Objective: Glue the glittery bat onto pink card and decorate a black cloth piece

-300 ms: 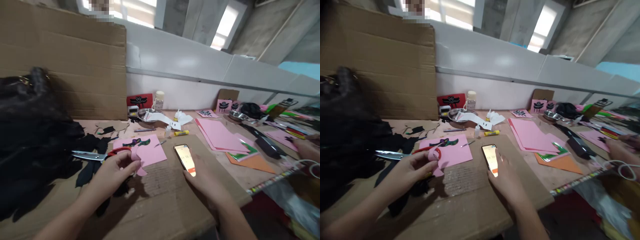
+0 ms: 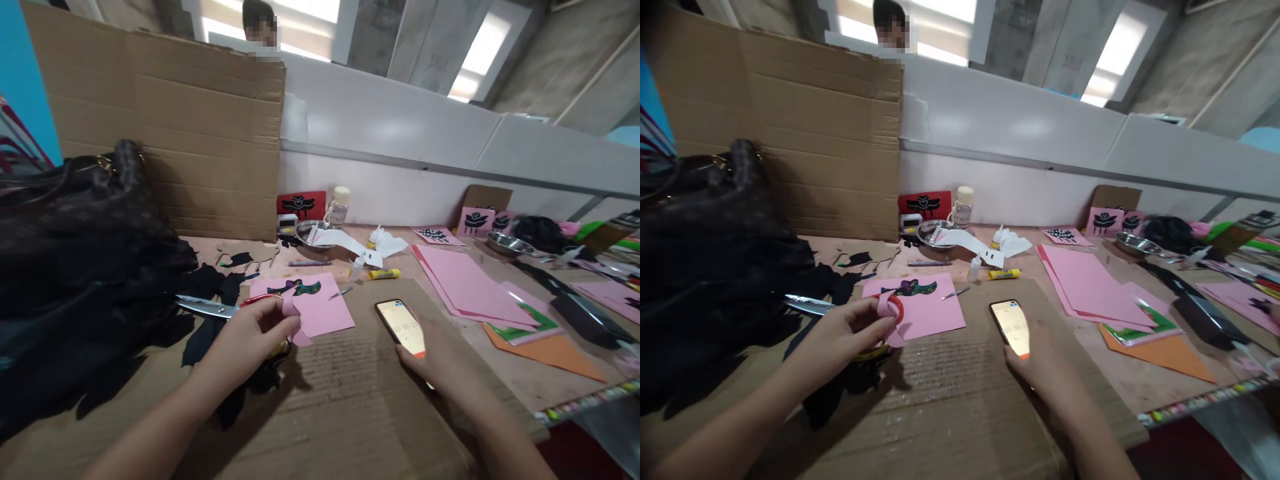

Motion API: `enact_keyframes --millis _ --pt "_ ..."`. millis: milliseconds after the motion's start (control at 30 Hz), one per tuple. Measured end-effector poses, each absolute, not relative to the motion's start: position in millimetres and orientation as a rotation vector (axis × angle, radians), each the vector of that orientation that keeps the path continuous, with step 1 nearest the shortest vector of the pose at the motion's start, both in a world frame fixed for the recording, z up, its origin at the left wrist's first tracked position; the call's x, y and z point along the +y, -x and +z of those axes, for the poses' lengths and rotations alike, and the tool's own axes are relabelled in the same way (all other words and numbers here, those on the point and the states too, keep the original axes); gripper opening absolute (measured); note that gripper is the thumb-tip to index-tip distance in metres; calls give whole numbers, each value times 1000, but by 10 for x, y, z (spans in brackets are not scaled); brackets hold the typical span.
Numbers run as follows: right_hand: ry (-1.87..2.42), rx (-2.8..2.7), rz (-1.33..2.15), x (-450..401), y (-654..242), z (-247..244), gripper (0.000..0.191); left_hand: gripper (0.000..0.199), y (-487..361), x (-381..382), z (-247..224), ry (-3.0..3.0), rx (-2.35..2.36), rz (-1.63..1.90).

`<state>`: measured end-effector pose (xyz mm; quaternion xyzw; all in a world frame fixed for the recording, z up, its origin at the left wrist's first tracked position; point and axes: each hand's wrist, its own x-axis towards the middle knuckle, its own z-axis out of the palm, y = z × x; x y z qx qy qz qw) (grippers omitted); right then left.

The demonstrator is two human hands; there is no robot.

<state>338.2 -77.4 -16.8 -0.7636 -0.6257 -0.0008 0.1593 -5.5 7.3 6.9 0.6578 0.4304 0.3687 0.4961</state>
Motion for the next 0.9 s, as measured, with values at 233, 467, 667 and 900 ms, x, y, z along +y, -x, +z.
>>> enact_keyframes --millis 233,467,667,900 --pt "2318 -1608 -31 -741 -4398 -254 77 49 301 301 153 -1445 1047 1084" --pt "1878 -1989 180 -458 -3441 104 57 44 555 483 196 -1343 1161 1358" --pt "1226 -2530 438 -123 -1744 264 45 48 717 606 228 -1238 1128 1556" --pt "1337 -2688 536 476 -1110 107 56 42 675 566 263 -1261 1095 1580"
